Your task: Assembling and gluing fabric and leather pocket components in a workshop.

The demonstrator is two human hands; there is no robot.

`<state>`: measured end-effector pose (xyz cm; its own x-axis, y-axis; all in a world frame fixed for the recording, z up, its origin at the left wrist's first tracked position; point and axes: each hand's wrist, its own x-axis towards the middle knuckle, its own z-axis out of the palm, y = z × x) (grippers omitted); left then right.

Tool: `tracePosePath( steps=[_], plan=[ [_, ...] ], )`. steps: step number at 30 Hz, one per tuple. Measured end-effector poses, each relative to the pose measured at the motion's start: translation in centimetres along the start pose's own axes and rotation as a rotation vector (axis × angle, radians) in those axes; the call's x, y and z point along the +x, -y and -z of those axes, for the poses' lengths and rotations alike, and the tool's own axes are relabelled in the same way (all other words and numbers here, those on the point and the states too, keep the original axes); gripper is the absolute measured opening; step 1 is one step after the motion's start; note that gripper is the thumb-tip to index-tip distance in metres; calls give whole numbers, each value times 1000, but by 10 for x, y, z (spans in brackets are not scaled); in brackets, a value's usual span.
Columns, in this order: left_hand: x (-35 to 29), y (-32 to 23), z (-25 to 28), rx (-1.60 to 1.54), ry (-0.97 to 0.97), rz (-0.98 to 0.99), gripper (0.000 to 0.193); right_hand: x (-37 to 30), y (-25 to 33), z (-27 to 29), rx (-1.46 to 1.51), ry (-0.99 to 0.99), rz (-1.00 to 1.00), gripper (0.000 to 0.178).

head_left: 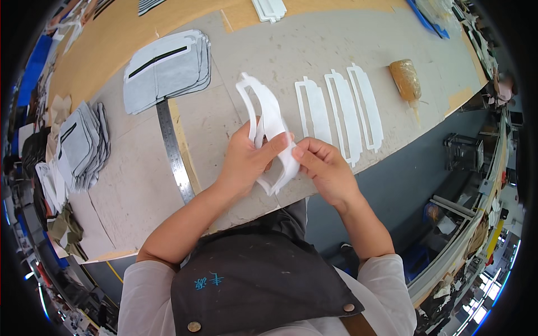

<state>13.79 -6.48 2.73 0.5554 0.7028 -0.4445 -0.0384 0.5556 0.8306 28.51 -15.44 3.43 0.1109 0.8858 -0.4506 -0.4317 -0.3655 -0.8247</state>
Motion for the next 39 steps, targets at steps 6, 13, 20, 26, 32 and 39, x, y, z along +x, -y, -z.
tracePosePath(
  steps=[6, 13, 20, 26, 32, 39],
  plan=[
    [1, -28, 40, 154, 209, 146, 45, 4, 50, 52, 413, 92, 294, 13],
    [-9, -40, 83, 364, -99, -2, 41, 15, 122, 109, 482, 166, 701, 22],
    [-9, -27, 57, -144, -35, 16, 28, 145, 106, -3, -298, -136, 507, 27],
    [-4, -28, 40, -80, -95, 5, 29, 191, 78, 1, -1057, -276, 545, 32],
    [15, -18, 22, -191, -102, -79, 25, 83, 68, 8, -786, -9, 270, 28],
    [31, 2, -9, -1, -102, -145, 19, 7, 20, 22, -983, -204, 604, 15]
  ],
)
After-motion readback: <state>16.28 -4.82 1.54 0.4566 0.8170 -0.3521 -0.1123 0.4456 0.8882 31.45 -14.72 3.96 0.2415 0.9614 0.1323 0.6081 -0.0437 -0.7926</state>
